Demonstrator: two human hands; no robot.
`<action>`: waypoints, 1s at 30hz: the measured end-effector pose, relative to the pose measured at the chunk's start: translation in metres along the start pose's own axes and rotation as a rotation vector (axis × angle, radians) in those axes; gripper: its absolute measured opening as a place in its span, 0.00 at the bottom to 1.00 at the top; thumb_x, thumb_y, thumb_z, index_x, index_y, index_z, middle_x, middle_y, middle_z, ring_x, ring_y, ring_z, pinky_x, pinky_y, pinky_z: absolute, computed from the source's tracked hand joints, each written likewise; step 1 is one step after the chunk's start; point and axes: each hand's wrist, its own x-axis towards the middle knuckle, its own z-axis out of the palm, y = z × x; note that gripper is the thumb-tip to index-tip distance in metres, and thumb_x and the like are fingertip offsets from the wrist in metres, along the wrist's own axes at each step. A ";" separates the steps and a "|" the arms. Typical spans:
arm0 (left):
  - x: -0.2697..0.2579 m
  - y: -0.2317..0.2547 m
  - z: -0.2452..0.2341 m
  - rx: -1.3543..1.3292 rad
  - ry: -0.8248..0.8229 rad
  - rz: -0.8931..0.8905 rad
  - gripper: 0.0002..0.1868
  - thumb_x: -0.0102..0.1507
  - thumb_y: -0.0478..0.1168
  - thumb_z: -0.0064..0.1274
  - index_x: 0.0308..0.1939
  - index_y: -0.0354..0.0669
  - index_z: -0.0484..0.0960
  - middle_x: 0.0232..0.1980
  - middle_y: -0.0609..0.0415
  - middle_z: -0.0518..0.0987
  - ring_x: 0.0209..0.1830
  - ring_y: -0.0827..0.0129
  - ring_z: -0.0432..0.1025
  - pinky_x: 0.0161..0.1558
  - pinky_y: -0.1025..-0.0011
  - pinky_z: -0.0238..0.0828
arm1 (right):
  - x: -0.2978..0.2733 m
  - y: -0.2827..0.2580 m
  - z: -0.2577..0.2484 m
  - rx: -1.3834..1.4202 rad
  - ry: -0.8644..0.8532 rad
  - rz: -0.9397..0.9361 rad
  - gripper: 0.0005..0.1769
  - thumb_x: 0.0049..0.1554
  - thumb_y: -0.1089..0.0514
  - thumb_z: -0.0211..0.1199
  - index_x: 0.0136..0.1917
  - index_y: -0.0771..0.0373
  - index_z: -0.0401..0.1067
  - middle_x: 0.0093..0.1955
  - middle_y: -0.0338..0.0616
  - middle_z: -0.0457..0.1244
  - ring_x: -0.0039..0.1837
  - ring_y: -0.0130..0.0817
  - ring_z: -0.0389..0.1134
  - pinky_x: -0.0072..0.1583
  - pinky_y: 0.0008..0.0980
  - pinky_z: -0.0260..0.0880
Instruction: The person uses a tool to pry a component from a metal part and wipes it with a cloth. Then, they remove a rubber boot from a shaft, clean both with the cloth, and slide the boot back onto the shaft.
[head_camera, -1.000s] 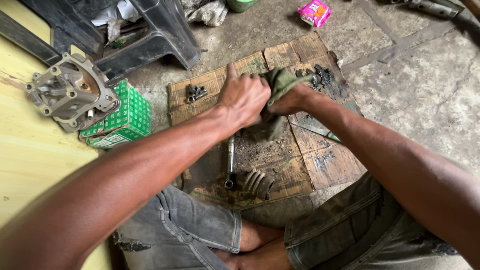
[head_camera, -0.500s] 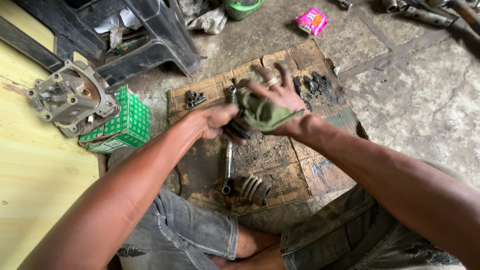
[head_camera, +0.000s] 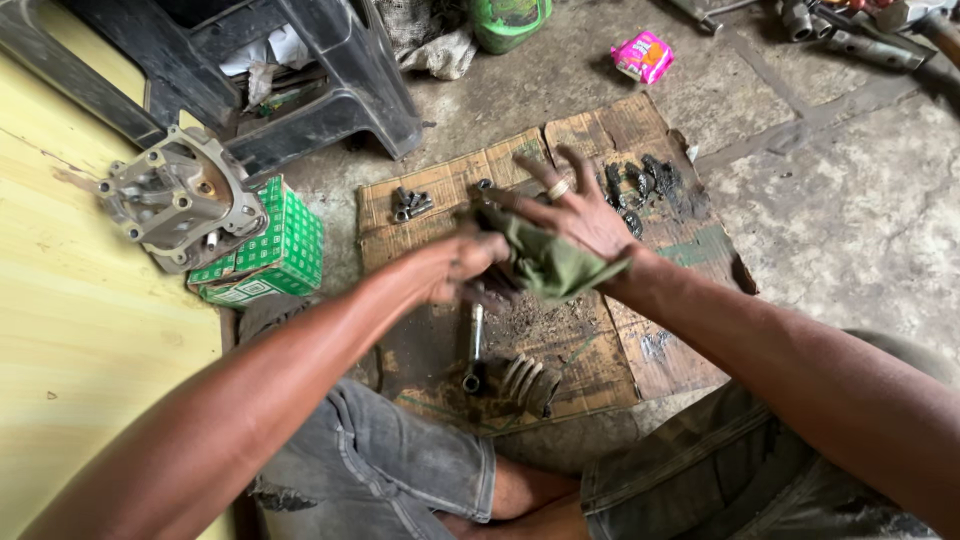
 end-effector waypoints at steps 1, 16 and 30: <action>0.000 0.010 0.002 0.404 0.217 0.031 0.19 0.54 0.37 0.55 0.48 0.36 0.85 0.35 0.50 0.84 0.25 0.69 0.71 0.30 0.69 0.77 | 0.001 -0.003 -0.001 0.000 -0.001 0.001 0.40 0.49 0.26 0.67 0.70 0.41 0.67 0.80 0.34 0.56 0.80 0.49 0.51 0.74 0.73 0.44; -0.014 0.057 0.029 1.222 0.274 -0.079 0.18 0.60 0.40 0.61 0.50 0.32 0.82 0.30 0.56 0.69 0.21 0.72 0.61 0.21 0.76 0.64 | 0.012 0.005 -0.020 0.029 -0.447 0.313 0.50 0.42 0.23 0.71 0.71 0.45 0.65 0.78 0.34 0.53 0.84 0.50 0.33 0.76 0.73 0.27; -0.006 -0.032 -0.013 -0.365 -0.461 -0.035 0.24 0.60 0.37 0.60 0.60 0.33 0.77 0.54 0.44 0.84 0.53 0.59 0.79 0.60 0.49 0.73 | -0.003 0.000 0.013 -0.005 0.017 -0.052 0.33 0.49 0.28 0.68 0.66 0.34 0.68 0.69 0.40 0.58 0.74 0.48 0.53 0.71 0.78 0.42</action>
